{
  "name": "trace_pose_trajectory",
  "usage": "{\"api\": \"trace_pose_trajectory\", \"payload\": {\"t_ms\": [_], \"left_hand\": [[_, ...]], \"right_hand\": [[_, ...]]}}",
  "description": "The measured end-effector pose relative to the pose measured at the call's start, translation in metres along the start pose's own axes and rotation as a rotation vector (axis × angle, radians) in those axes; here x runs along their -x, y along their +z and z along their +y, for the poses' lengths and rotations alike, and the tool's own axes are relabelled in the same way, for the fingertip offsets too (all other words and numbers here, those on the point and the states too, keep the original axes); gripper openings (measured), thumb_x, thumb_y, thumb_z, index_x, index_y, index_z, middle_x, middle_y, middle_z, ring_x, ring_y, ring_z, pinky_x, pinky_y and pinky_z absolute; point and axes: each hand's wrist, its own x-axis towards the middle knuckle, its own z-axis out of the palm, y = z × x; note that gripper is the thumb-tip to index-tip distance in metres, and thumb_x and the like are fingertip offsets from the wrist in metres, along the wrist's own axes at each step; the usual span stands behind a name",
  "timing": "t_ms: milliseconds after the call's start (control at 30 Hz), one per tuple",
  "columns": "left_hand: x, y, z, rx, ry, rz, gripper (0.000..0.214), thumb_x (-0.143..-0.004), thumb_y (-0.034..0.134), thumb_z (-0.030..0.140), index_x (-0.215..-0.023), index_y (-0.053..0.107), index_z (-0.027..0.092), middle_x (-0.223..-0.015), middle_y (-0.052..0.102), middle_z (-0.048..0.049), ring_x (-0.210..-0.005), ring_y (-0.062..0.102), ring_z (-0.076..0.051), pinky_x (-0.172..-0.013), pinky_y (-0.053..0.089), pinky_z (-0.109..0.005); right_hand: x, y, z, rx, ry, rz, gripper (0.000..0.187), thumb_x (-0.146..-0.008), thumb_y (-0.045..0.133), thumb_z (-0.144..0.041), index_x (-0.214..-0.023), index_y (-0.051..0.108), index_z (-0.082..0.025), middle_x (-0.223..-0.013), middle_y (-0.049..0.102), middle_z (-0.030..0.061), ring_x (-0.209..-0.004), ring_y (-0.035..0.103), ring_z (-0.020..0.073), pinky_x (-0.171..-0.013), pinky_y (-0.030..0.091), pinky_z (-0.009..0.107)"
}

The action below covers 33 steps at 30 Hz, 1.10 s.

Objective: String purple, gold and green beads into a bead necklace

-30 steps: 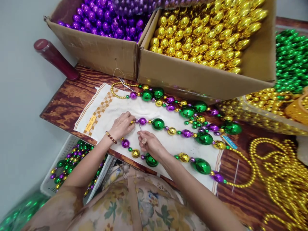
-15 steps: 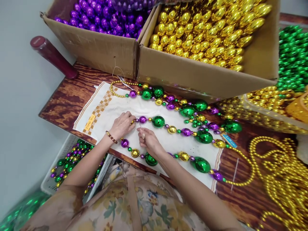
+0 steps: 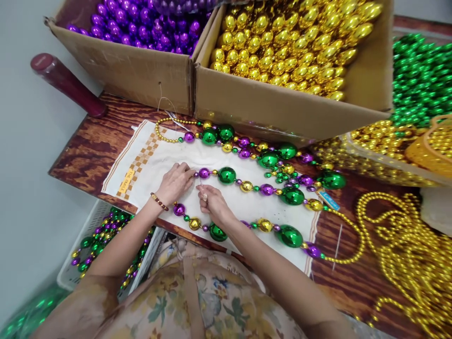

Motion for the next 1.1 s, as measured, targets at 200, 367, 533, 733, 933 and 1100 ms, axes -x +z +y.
{"api": "trace_pose_trajectory", "payload": {"t_ms": [200, 367, 533, 733, 933, 1100], "left_hand": [[0.0000, -0.0004, -0.0010, 0.008, 0.006, -0.005, 0.028, -0.097, 0.046, 0.028, -0.117, 0.065, 0.024, -0.114, 0.060, -0.0077, -0.106, 0.052, -0.025, -0.084, 0.050, -0.035], [-0.0010, 0.0013, -0.0027, 0.030, 0.000, 0.002, 0.028, -0.097, 0.046, 0.028, -0.118, 0.065, 0.025, -0.114, 0.060, -0.0077, -0.108, 0.052, -0.024, -0.086, 0.049, -0.034], [-0.0015, 0.0023, -0.0036, 0.040, -0.006, 0.012, 0.031, -0.097, 0.046, 0.027, -0.121, 0.065, 0.025, -0.113, 0.059, -0.0081, -0.107, 0.052, -0.025, -0.086, 0.049, -0.035], [-0.0015, 0.0029, -0.0051, 0.079, 0.002, 0.017, 0.033, -0.097, 0.046, 0.028, -0.123, 0.064, 0.023, -0.112, 0.060, -0.0082, -0.108, 0.053, -0.025, -0.091, 0.049, -0.036], [-0.0023, 0.0046, -0.0064, 0.080, 0.013, 0.022, 0.032, -0.098, 0.044, 0.030, -0.121, 0.065, 0.023, -0.110, 0.061, -0.0082, -0.107, 0.054, -0.024, -0.090, 0.049, -0.035], [-0.0028, 0.0043, -0.0078, 0.087, 0.012, 0.025, 0.033, -0.098, 0.044, 0.032, -0.122, 0.065, 0.022, -0.110, 0.061, -0.0084, -0.106, 0.054, -0.024, -0.091, 0.049, -0.036]], "right_hand": [[-0.0009, -0.0018, 0.0003, -0.011, -0.002, -0.006, 0.032, -0.071, 0.070, -0.038, -0.088, 0.050, -0.019, -0.058, 0.035, -0.0119, -0.042, 0.020, 0.0021, -0.040, 0.008, 0.018], [-0.0017, -0.0024, 0.0002, -0.011, -0.006, -0.006, 0.030, -0.072, 0.069, -0.038, -0.086, 0.050, -0.019, -0.057, 0.034, -0.0120, -0.042, 0.019, 0.0019, -0.040, 0.007, 0.018], [-0.0026, -0.0016, 0.0001, -0.027, -0.003, -0.005, 0.031, -0.072, 0.069, -0.038, -0.084, 0.048, -0.019, -0.056, 0.034, -0.0125, -0.041, 0.018, 0.0015, -0.040, 0.007, 0.018], [-0.0022, -0.0020, 0.0018, -0.046, -0.017, -0.008, 0.029, -0.073, 0.067, -0.038, -0.084, 0.047, -0.020, -0.057, 0.035, -0.0124, -0.039, 0.017, 0.0012, -0.039, 0.006, 0.019], [-0.0018, -0.0009, 0.0012, -0.015, -0.022, -0.018, 0.031, -0.074, 0.068, -0.040, -0.085, 0.047, -0.020, -0.056, 0.033, -0.0124, -0.040, 0.018, 0.0021, -0.040, 0.006, 0.018], [-0.0049, -0.0003, 0.0039, 0.020, -0.047, 0.002, 0.027, -0.077, 0.065, -0.038, -0.083, 0.045, -0.021, -0.055, 0.033, -0.0122, -0.039, 0.018, 0.0020, -0.039, 0.008, 0.018]]}}
